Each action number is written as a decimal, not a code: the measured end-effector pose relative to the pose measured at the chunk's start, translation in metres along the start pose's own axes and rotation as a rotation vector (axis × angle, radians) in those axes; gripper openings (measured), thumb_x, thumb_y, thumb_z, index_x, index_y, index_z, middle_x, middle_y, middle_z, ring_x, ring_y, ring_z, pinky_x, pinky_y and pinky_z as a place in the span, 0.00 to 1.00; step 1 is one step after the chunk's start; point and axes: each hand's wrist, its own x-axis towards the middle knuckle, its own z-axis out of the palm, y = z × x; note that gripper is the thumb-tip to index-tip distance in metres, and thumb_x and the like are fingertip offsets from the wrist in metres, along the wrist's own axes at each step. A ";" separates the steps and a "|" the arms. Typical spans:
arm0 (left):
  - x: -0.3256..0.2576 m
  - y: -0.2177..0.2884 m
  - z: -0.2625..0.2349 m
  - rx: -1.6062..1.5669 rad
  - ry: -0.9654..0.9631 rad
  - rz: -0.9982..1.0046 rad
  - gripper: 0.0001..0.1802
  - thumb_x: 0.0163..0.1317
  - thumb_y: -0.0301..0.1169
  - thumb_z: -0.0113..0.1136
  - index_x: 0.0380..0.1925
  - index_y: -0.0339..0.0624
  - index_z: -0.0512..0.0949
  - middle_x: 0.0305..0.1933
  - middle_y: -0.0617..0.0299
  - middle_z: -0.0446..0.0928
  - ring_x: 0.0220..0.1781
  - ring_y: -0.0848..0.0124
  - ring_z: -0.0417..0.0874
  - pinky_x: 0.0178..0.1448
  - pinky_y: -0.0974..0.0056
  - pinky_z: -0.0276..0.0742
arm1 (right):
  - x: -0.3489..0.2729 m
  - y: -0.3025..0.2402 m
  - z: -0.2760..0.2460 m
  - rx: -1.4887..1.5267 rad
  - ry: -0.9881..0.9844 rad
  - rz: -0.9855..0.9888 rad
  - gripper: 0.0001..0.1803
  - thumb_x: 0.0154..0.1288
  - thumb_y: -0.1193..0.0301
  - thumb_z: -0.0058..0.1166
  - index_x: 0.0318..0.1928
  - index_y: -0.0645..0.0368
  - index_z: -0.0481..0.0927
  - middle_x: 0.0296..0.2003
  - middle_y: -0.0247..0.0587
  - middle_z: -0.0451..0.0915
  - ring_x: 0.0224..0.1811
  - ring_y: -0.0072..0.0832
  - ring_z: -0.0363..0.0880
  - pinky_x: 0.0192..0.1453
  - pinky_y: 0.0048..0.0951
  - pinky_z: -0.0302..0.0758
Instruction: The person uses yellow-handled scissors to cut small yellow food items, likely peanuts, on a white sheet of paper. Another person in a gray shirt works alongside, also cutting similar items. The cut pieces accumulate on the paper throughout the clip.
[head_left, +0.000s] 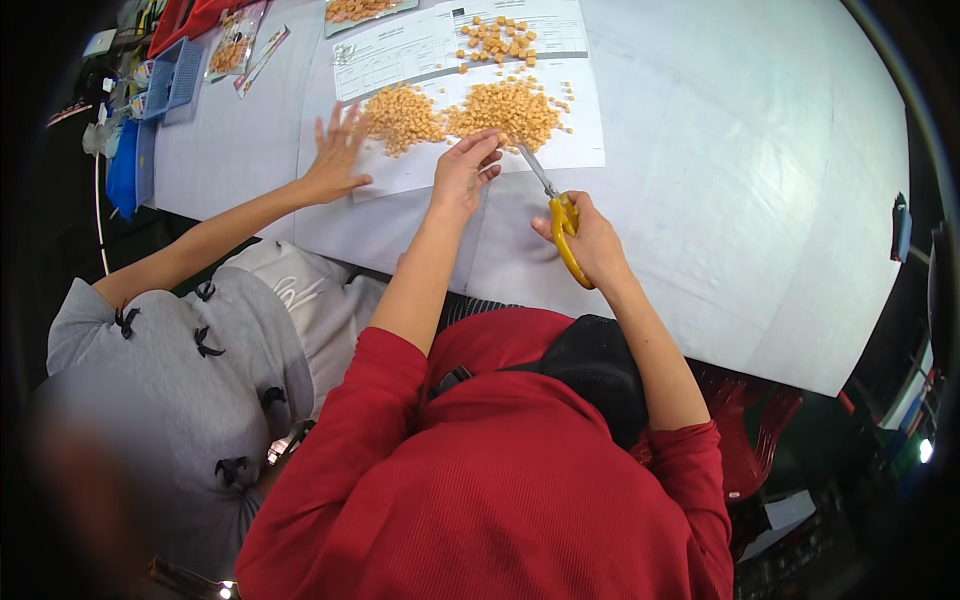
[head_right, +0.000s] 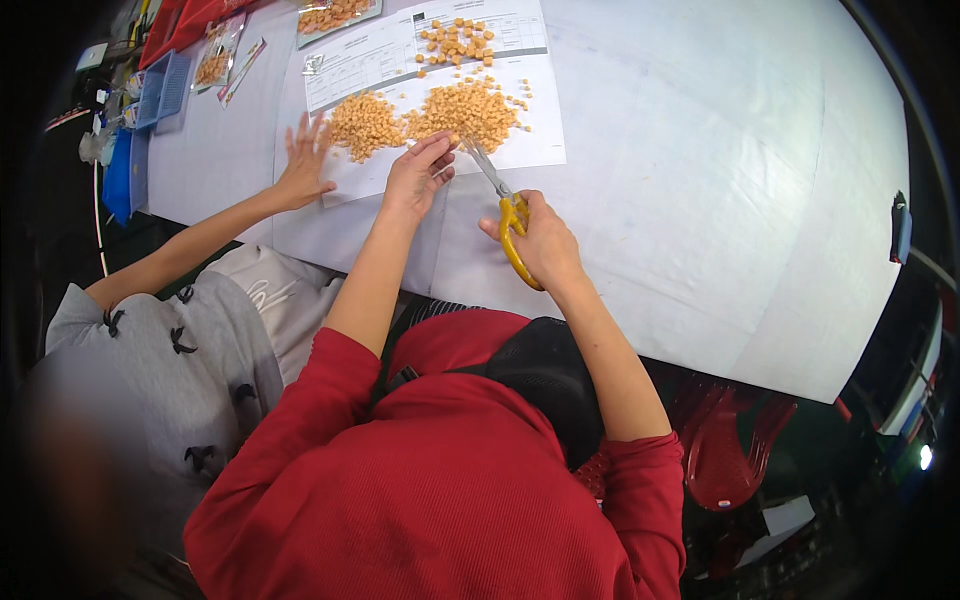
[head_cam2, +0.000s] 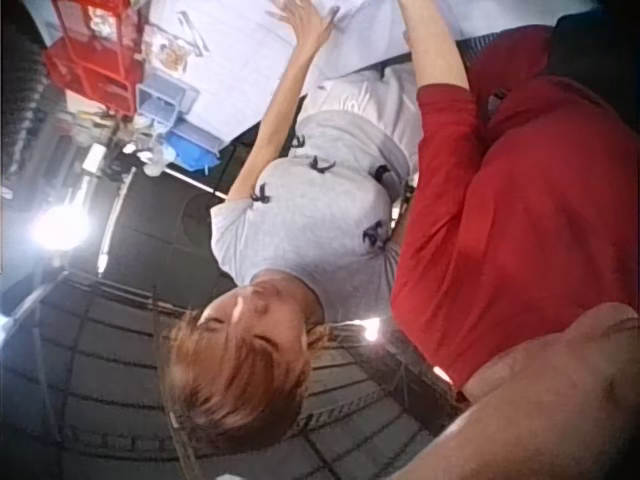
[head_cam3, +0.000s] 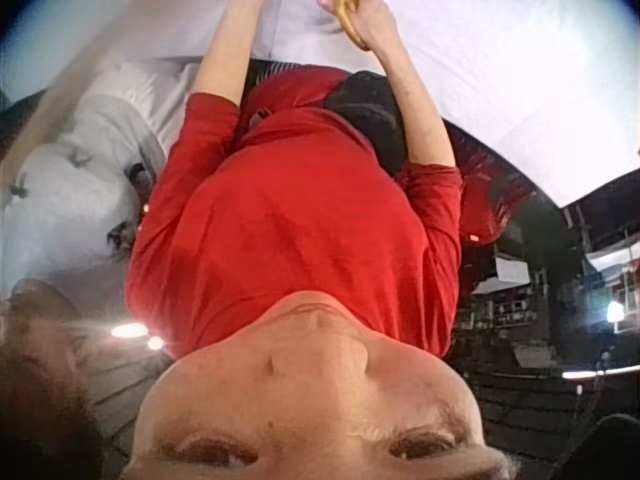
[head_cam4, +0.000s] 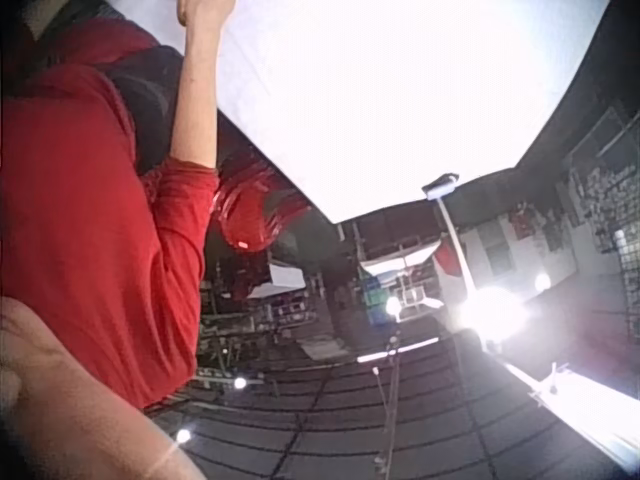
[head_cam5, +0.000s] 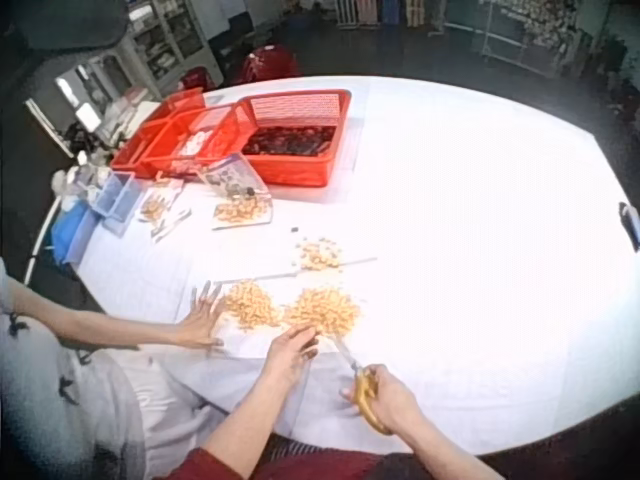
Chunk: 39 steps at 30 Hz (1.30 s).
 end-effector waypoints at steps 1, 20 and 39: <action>-0.003 0.000 -0.002 -0.031 -0.006 -0.015 0.12 0.62 0.30 0.62 0.45 0.44 0.80 0.39 0.67 0.80 0.38 0.78 0.77 0.43 0.70 0.74 | 0.000 0.000 0.004 -0.013 -0.006 -0.007 0.40 0.55 0.42 0.60 0.54 0.64 0.69 0.43 0.58 0.80 0.47 0.48 0.80 0.49 0.43 0.75; -0.013 -0.006 -0.033 -0.344 -0.109 -0.127 0.15 0.61 0.27 0.62 0.48 0.42 0.78 0.40 0.66 0.78 0.42 0.74 0.78 0.46 0.68 0.77 | -0.011 -0.017 0.033 -0.101 0.038 -0.086 0.38 0.54 0.42 0.61 0.52 0.62 0.70 0.41 0.54 0.80 0.44 0.48 0.81 0.45 0.43 0.76; -0.015 -0.013 -0.050 -0.371 0.011 -0.206 0.15 0.61 0.27 0.63 0.49 0.42 0.78 0.40 0.66 0.77 0.42 0.74 0.77 0.46 0.70 0.77 | -0.009 -0.026 0.051 -0.116 -0.011 -0.066 0.39 0.54 0.41 0.60 0.51 0.63 0.70 0.38 0.57 0.81 0.42 0.50 0.81 0.45 0.45 0.76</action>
